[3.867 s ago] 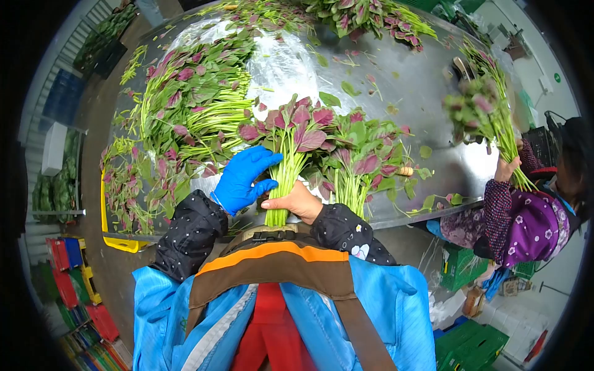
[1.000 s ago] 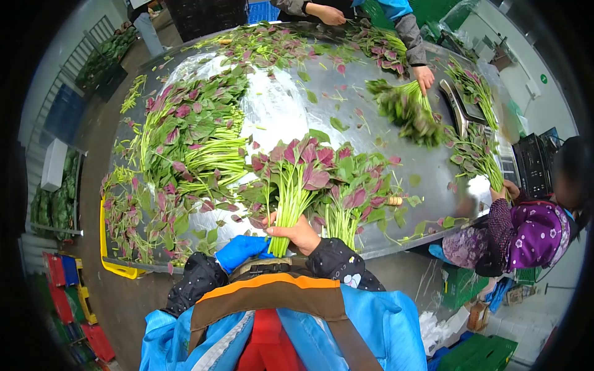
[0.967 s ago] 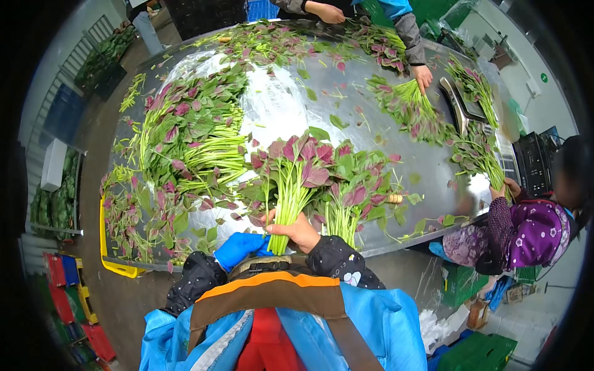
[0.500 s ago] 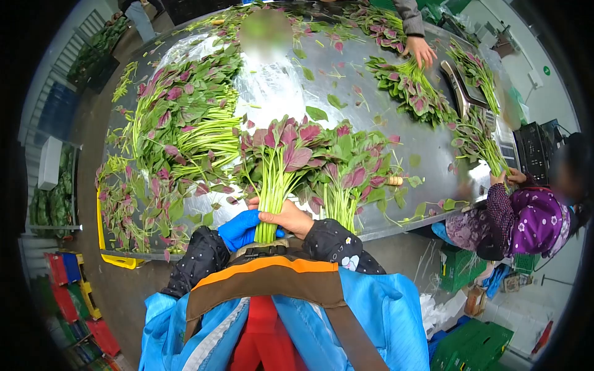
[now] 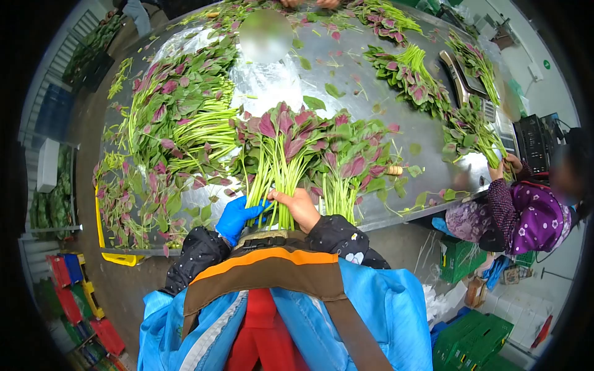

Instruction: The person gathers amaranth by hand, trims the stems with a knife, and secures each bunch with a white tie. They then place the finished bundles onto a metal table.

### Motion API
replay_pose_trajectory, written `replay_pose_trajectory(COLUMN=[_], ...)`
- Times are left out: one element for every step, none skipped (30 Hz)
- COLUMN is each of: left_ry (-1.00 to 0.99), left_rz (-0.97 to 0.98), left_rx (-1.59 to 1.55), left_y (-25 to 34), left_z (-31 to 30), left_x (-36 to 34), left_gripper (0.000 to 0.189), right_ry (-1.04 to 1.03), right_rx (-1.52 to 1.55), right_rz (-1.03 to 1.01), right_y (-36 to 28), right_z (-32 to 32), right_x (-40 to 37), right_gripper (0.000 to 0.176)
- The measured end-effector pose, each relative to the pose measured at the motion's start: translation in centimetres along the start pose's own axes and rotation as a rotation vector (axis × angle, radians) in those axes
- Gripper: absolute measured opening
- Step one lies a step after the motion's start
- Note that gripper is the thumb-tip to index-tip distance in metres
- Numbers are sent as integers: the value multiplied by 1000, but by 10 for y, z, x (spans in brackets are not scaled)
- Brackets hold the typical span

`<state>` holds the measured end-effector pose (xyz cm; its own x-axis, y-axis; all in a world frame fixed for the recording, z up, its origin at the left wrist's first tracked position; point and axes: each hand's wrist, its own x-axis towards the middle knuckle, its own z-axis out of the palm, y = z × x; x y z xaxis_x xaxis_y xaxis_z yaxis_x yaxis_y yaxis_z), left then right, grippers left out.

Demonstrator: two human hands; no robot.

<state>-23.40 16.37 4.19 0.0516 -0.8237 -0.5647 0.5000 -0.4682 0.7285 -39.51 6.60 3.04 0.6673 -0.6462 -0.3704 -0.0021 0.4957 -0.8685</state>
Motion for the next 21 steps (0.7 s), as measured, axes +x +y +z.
replay_pose_trajectory(left_ry=[3, 6, -114, -208, -273, -122, -89, -168, -135, -124, -107, -226, -95, -2, -12, 3, 13, 14, 14, 16, -7], left_rz=[-27, -55, -117, -189, -144, 30, 85, -185, -150, -67, -14, 186, 144, 201, 236, 275, 320, 302, 283, 263, 250], left_rx=[-24, -48, -12, 152, 559, 370, 323, -64, -85, -79, -93, 30, -98, -160, -232, -265, -293, -263, -231, -198, -207], left_y=[2, 3, 4, -22, -4, -42, -25, -14, -5, -1, -10, -7, 11, 15, 23, 26, 30, 33, 37, 39, 36], left_z=[2, 3, 3, -16, -10, -20, -5, 0, 8, 3, -4, -13, -1, -4, -7, -12, -13, -9, -4, 0, 6], left_x=[0, 0, 0, 22, 16, 35, 25, 15, 8, 9, 8, 7, -14, -19, -26, -29, -29, -32, -33, -33, -30], left_gripper=[31, 30, 34, 41, 44, 46, 46, 41, 33, 29, 25, 21, 22, 23, 24, 24, 25, 25, 25, 25, 25], right_ry=[2, 10, 18, 15, 15, 19, -21, -15, 53, 84, 127, 222, 336, 431, 516, 510, 508, 462, 416, 371, 326], right_rx=[-16, -71, -192, -245, -299, -352, -310, -209, -88, -3, 81, 24, 29, 161, 125, 161, 211, 199, 189, 168, 147], right_rz=[-19, -4, 39, -37, -113, -188, -134, -63, -131, -167, -166, -303, -322, -322, -428, -524, -583, -555, -527, -424, -319], right_y=[0, -3, -8, -4, 0, 4, -4, 8, -4, -22, -35, -46, -69, -88, -101, -112, -123, -124, -124, -120, -111], right_z=[-1, -2, -3, -4, -5, -6, -5, -13, -9, -11, -18, -26, -25, -29, -36, -43, -44, -43, -42, -33, -19], right_x=[1, 0, -1, 1, 3, 5, 1, 7, 1, -4, -9, -10, -22, -27, -30, -33, -37, -39, -38, -35, -31], right_gripper=[20, 21, 24, 24, 25, 26, 26, 25, 22, 21, 19, 22, 22, 21, 19, 18, 18, 19, 19, 20, 20])
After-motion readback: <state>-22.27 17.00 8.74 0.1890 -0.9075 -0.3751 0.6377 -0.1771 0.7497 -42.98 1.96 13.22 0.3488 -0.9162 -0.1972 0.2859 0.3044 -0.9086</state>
